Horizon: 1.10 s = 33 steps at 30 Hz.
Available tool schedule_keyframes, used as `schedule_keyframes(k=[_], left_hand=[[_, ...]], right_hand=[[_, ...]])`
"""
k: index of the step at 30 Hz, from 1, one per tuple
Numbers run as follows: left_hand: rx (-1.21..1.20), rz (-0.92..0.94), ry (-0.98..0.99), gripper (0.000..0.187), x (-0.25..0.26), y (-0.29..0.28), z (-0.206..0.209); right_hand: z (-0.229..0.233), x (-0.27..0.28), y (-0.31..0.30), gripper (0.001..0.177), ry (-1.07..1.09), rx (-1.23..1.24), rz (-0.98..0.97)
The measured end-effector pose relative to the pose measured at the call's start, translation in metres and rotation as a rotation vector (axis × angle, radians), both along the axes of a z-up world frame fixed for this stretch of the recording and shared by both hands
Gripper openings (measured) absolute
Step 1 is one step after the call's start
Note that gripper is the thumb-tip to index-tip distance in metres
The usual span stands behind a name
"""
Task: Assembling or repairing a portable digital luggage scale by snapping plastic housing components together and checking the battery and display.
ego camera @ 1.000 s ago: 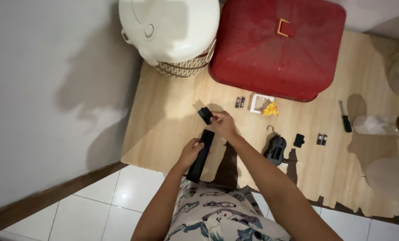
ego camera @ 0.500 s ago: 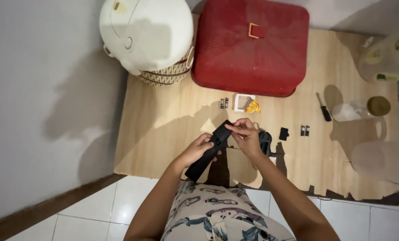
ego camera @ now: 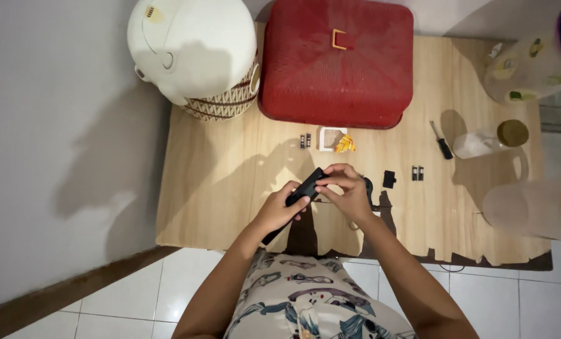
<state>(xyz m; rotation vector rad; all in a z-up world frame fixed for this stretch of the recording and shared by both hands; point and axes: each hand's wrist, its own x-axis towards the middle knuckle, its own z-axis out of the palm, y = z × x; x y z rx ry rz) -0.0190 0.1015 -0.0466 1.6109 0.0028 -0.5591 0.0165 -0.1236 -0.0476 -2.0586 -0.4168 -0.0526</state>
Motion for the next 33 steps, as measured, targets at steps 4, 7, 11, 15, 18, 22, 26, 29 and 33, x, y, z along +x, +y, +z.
schedule_keyframes(k=[4,7,11,15,18,22,26,29,33], left_hand=[[0.152,0.062,-0.097,0.034,-0.004,-0.009,0.009],[0.202,0.116,-0.187,0.033,-0.007,-0.012,0.01],[0.317,0.17,-0.32,0.034,-0.009,-0.014,0.017],[0.349,0.169,-0.386,0.034,-0.012,-0.015,0.026],[0.372,0.156,-0.359,0.036,-0.015,-0.017,0.032],[0.351,0.15,-0.395,0.035,-0.015,-0.019,0.028],[0.129,0.143,-0.124,0.035,-0.017,-0.024,0.026],[0.129,0.13,-0.085,0.035,-0.018,-0.026,0.028],[0.147,0.092,-0.057,0.035,-0.019,-0.027,0.035]], right_hand=[[0.007,-0.004,0.002,0.024,0.09,0.207,0.032],[0.016,-0.007,0.004,0.031,0.129,0.267,-0.006],[0.016,-0.004,-0.002,0.039,0.192,0.334,-0.022],[0.022,-0.003,-0.009,0.039,0.283,0.344,-0.013],[0.026,-0.001,-0.013,0.039,0.351,0.326,-0.022],[0.026,0.0,-0.022,0.04,0.362,0.294,-0.029],[0.026,0.002,-0.029,0.041,0.288,0.262,-0.041],[0.03,0.001,-0.03,0.043,0.27,0.255,-0.008],[0.044,0.002,-0.027,0.046,0.351,0.209,0.007]])
